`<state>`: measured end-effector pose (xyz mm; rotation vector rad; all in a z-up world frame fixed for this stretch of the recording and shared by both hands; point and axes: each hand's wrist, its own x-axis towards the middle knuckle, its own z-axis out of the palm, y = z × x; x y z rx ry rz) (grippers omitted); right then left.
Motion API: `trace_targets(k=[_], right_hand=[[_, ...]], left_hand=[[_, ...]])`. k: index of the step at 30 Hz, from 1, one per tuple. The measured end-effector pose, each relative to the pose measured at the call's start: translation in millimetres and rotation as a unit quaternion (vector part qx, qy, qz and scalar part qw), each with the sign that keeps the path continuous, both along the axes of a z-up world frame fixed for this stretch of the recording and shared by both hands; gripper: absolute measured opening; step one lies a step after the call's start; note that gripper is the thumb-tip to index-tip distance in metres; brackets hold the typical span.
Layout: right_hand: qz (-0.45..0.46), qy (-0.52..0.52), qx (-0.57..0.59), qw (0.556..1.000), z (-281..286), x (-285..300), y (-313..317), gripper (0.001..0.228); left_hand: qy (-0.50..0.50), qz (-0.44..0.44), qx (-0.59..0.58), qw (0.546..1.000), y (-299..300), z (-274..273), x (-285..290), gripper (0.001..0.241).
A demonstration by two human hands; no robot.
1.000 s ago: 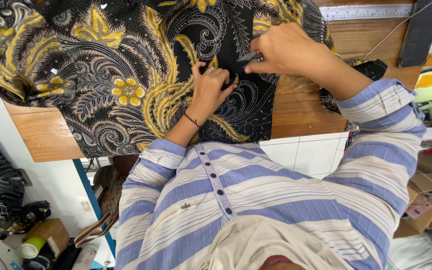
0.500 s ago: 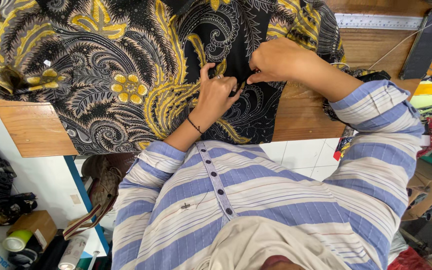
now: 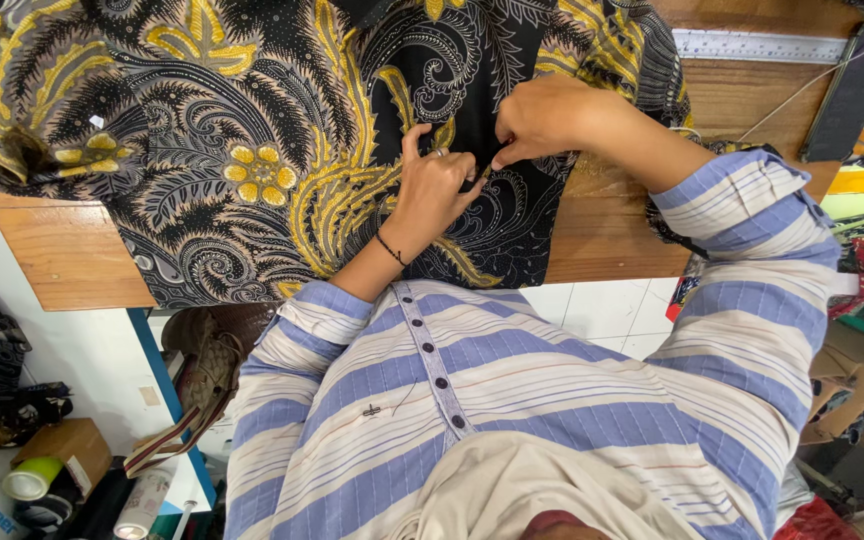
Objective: The person uses a seam ripper to remove stitches from the hem of a black patterned shirt laid on a wooden table. They then fold the shirt and place it on a stack of similar garments.
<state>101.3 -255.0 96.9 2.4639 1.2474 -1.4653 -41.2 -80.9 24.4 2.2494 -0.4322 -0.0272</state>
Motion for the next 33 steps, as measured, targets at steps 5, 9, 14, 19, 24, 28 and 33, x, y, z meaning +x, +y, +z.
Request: trace_targets(k=[5,9,14,19,24,28,33], right_hand=[[0.007,-0.004,0.025,1.0,-5.3,1.0,-6.2,0.044],[-0.021,-0.01,0.055,0.998,-7.8,-3.2,-12.9,0.043],[-0.069,-0.03,0.115,0.99,5.2,-9.1,-19.9,0.042],[-0.23,-0.146,0.259,0.927,30.2,-38.2,-25.7,0.043],[-0.379,-0.118,0.308,0.865,12.5,-107.3,3.1,0.032],[-0.393,-0.164,0.257,0.868,-17.5,-148.8,34.4,0.028],[-0.378,-0.226,0.309,0.843,-46.0,-166.9,43.1,0.029]], left_hand=[[0.0,0.002,-0.001,1.0,0.5,2.4,0.2,0.024],[0.001,0.008,0.008,1.0,5.7,12.3,-3.5,0.023],[-0.058,0.031,0.052,0.996,21.2,30.6,-18.1,0.021],[0.006,0.1,0.037,0.994,40.1,35.3,-38.3,0.016],[0.121,0.166,-0.184,0.961,55.1,9.7,-47.2,0.008],[0.265,0.204,-0.365,0.869,60.7,-20.5,-39.4,0.018],[0.323,0.166,-0.435,0.824,70.8,-43.3,-37.1,0.025]])
